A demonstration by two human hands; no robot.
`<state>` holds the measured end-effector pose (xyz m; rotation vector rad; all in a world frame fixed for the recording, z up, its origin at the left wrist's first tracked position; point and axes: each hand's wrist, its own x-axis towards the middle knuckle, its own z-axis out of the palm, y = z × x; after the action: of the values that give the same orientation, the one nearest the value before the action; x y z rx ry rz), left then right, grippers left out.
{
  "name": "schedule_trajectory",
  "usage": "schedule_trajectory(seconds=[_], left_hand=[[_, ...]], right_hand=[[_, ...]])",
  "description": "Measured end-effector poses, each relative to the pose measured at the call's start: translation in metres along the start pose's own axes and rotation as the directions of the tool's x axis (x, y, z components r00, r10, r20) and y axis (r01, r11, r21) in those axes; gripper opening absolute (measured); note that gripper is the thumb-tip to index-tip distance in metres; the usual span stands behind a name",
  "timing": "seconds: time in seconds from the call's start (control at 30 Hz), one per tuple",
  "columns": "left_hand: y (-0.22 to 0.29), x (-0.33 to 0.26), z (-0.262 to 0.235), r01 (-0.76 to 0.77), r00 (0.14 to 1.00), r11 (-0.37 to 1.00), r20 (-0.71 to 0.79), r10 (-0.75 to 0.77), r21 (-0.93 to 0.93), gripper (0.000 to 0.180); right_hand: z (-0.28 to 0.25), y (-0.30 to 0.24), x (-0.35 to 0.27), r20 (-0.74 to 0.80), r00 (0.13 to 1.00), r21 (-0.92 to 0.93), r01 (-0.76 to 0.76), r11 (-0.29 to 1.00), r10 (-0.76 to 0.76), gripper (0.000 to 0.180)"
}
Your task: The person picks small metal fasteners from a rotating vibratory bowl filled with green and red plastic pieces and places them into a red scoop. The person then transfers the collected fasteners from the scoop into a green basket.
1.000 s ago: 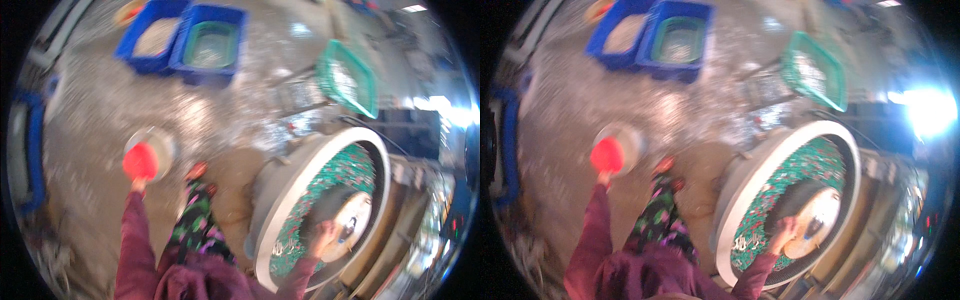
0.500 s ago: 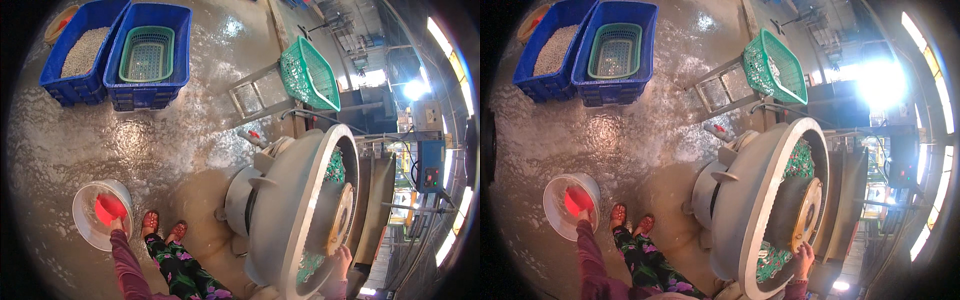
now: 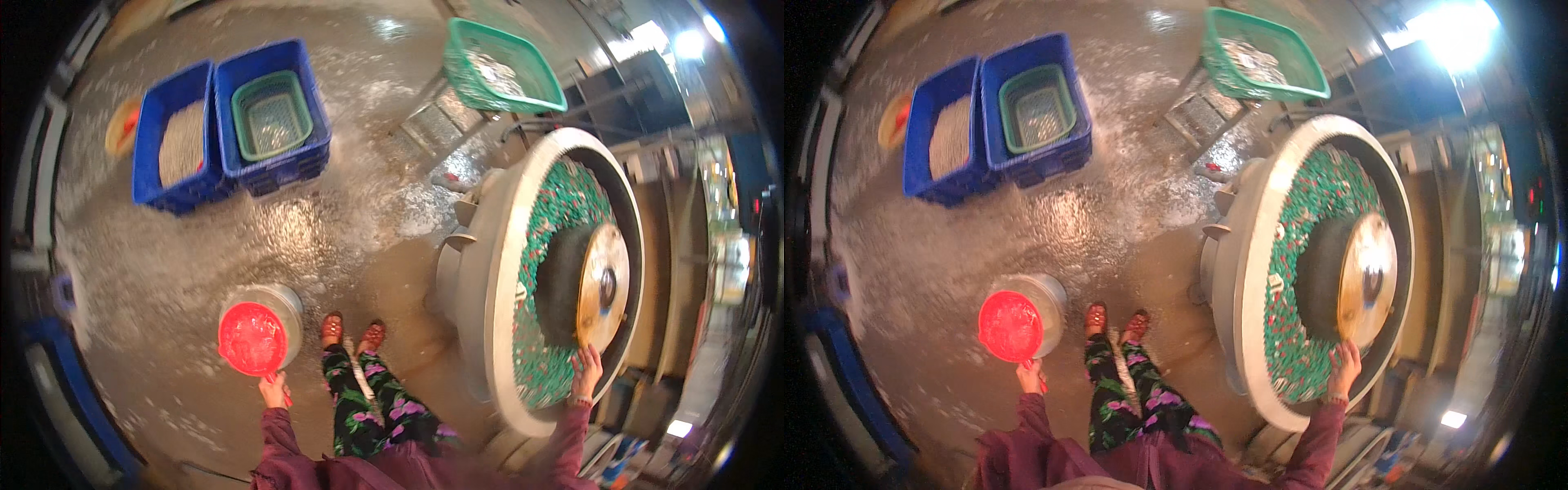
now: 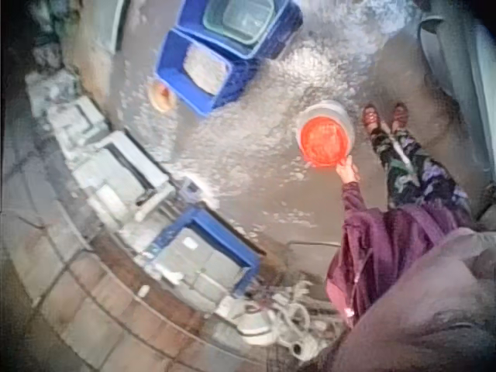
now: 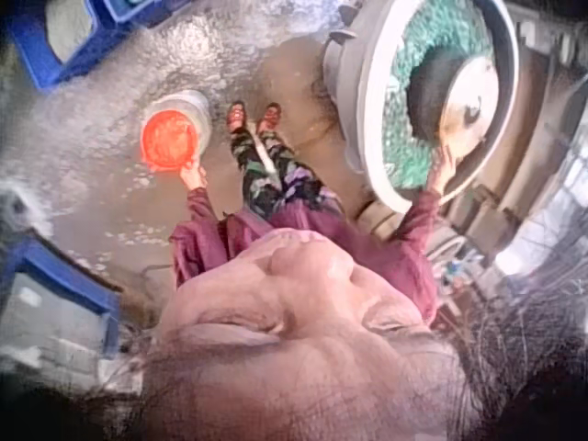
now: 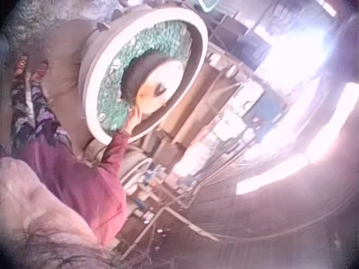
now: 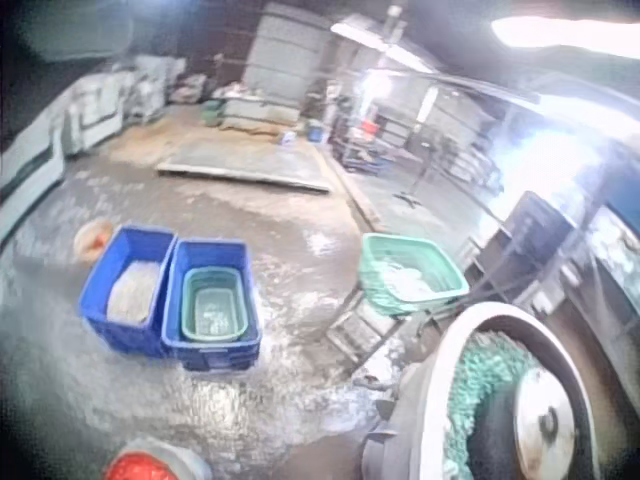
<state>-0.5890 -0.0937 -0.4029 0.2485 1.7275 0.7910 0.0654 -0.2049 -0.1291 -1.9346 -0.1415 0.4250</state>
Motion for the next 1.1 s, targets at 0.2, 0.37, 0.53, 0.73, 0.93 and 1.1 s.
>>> schedule_trajectory(seconds=[0.2, 0.37, 0.53, 0.73, 0.93, 1.1], left_hand=[[0.165, -0.085, 0.063, -0.395, 0.861, 0.874, 0.445, 0.246, 0.281, 0.012], [0.286, -0.169, 0.192, -0.581, 0.532, 0.763, 0.842, 0.093, 0.283, 0.013], [0.3, -0.294, 0.357, -0.642, 0.069, 0.734, 0.97, -0.232, 0.221, 0.034], [0.209, -0.38, 0.517, -0.647, 0.002, 0.701, 0.92, -0.393, 0.301, 0.018], [0.063, -0.41, 0.636, -0.622, -0.108, 0.706, 0.857, -0.505, 0.338, 0.014], [-0.016, -0.409, 0.702, -0.691, -0.017, 0.62, 0.848, -0.529, 0.372, 0.021]], right_hand=[[-0.052, 0.072, -0.018, -0.266, 0.958, 0.29, -0.028, 0.957, 0.109, 0.032], [-0.034, 0.08, -0.057, -0.33, 0.932, 0.522, 0.046, 0.852, 0.152, 0.027], [-0.076, 0.062, -0.114, -0.422, 0.896, 0.581, 0.151, 0.8, 0.137, 0.03], [-0.115, 0.058, -0.139, -0.5, 0.856, 0.55, 0.199, 0.811, 0.129, 0.035], [-0.114, 0.026, -0.152, -0.677, 0.721, 0.389, 0.179, 0.904, 0.148, 0.036], [-0.102, 0.005, -0.137, -0.714, 0.679, 0.361, 0.147, 0.921, 0.172, 0.035]])
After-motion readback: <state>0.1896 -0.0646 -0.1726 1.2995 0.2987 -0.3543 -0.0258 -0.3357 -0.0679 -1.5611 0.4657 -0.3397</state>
